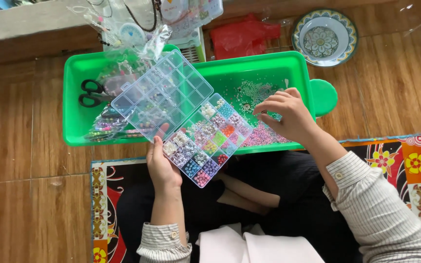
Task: Sorting and organizing small decorative beads into a multi-compartment plastic storage box.
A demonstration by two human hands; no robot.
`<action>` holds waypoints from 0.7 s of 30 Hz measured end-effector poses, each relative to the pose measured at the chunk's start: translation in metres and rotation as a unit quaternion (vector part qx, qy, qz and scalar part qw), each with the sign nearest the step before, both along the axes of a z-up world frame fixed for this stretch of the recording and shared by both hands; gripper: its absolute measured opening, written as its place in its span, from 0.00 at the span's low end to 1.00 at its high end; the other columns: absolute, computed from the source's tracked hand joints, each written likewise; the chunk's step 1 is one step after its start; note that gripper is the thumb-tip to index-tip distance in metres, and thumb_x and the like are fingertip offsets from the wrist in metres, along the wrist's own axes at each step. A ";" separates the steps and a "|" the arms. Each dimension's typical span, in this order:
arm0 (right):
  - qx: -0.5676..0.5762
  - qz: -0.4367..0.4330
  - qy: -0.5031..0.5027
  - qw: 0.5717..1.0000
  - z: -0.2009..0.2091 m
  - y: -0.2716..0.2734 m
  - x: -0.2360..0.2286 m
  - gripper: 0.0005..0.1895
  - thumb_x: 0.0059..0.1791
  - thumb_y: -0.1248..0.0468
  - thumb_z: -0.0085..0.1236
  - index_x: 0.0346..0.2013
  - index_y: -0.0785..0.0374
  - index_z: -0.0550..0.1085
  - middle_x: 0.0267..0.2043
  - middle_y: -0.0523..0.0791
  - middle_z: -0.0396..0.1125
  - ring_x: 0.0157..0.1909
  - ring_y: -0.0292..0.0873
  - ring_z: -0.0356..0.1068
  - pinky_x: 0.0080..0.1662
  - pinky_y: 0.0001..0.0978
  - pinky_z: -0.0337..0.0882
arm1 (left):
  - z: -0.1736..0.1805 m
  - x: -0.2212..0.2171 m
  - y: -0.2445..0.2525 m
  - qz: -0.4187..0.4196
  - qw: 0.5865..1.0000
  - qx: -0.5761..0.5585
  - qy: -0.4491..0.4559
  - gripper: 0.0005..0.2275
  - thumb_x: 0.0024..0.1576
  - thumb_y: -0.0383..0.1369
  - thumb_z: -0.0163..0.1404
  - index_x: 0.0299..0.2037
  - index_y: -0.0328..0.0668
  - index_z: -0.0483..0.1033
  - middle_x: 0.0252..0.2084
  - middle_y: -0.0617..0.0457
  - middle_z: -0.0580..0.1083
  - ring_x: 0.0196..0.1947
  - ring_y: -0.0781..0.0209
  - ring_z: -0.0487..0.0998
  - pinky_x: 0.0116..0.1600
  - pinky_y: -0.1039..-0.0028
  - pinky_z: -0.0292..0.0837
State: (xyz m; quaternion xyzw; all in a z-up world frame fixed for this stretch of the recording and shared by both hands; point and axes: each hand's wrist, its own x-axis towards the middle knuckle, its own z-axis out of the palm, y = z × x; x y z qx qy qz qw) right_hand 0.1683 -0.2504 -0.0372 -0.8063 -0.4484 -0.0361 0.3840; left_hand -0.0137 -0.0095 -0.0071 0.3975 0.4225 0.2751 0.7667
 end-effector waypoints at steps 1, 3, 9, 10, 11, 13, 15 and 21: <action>-0.001 0.002 -0.003 1.000 -0.003 -0.001 0.000 0.07 0.49 0.61 0.64 0.40 0.44 0.79 0.35 0.33 0.73 0.37 0.37 0.69 0.51 0.32 0.58 | -0.003 -0.001 0.001 0.002 1.000 -0.001 -0.003 0.17 0.66 0.38 0.43 0.59 0.37 0.74 0.53 0.35 0.77 0.52 0.44 0.80 0.56 0.53 0.78; 0.027 -0.064 0.020 0.997 -0.006 -0.001 0.002 0.11 0.49 0.62 0.64 0.45 0.44 0.78 0.36 0.32 0.73 0.37 0.36 0.70 0.51 0.32 0.59 | -0.008 -0.003 0.004 -0.006 1.000 0.006 -0.023 0.17 0.66 0.37 0.42 0.58 0.36 0.75 0.52 0.35 0.77 0.51 0.44 0.80 0.55 0.54 0.78; 0.022 -0.130 0.035 0.991 -0.029 -0.001 0.000 0.16 0.49 0.64 0.62 0.49 0.42 0.75 0.33 0.36 0.71 0.35 0.39 0.69 0.51 0.34 0.59 | -0.024 -0.013 0.011 0.022 0.996 0.000 -0.086 0.17 0.66 0.35 0.42 0.58 0.32 0.74 0.51 0.31 0.77 0.51 0.40 0.80 0.55 0.51 0.78; 0.026 -0.125 0.028 0.991 -0.031 0.000 0.000 0.16 0.49 0.64 0.62 0.49 0.42 0.75 0.33 0.36 0.71 0.35 0.39 0.69 0.51 0.34 0.59 | -0.027 -0.014 0.012 0.027 0.995 0.003 -0.095 0.17 0.66 0.35 0.42 0.58 0.32 0.74 0.51 0.31 0.77 0.51 0.40 0.80 0.55 0.51 0.78; 0.030 -0.119 -0.002 0.992 -0.035 0.001 -0.002 0.14 0.50 0.63 0.62 0.49 0.43 0.76 0.33 0.37 0.72 0.35 0.40 0.70 0.51 0.36 0.60 | -0.030 -0.017 0.013 0.023 0.994 0.011 -0.104 0.17 0.66 0.35 0.42 0.58 0.32 0.75 0.50 0.29 0.77 0.49 0.38 0.80 0.54 0.50 0.78; 0.038 -0.104 -0.038 0.993 -0.038 0.002 -0.004 0.13 0.50 0.62 0.61 0.49 0.44 0.78 0.33 0.38 0.73 0.35 0.41 0.72 0.51 0.37 0.61 | -0.036 -0.021 0.015 0.029 0.992 0.023 -0.121 0.17 0.66 0.36 0.42 0.57 0.31 0.75 0.49 0.27 0.77 0.47 0.36 0.81 0.54 0.50 0.79; 0.020 -0.105 -0.084 0.991 -0.039 0.001 -0.006 0.12 0.52 0.59 0.59 0.50 0.42 0.78 0.30 0.36 0.69 0.35 0.39 0.70 0.50 0.34 0.61 | -0.042 -0.025 0.015 0.049 0.989 0.056 -0.130 0.17 0.65 0.35 0.44 0.56 0.31 0.76 0.50 0.31 0.77 0.48 0.39 0.81 0.54 0.51 0.78; 0.031 -0.120 -0.119 0.985 -0.045 -0.006 -0.015 0.14 0.53 0.59 0.57 0.53 0.39 0.78 0.27 0.37 0.64 0.33 0.41 0.68 0.49 0.35 0.62 | -0.051 -0.047 -0.001 0.080 0.982 0.057 -0.160 0.16 0.65 0.35 0.45 0.54 0.29 0.77 0.48 0.31 0.78 0.45 0.41 0.82 0.53 0.52 0.79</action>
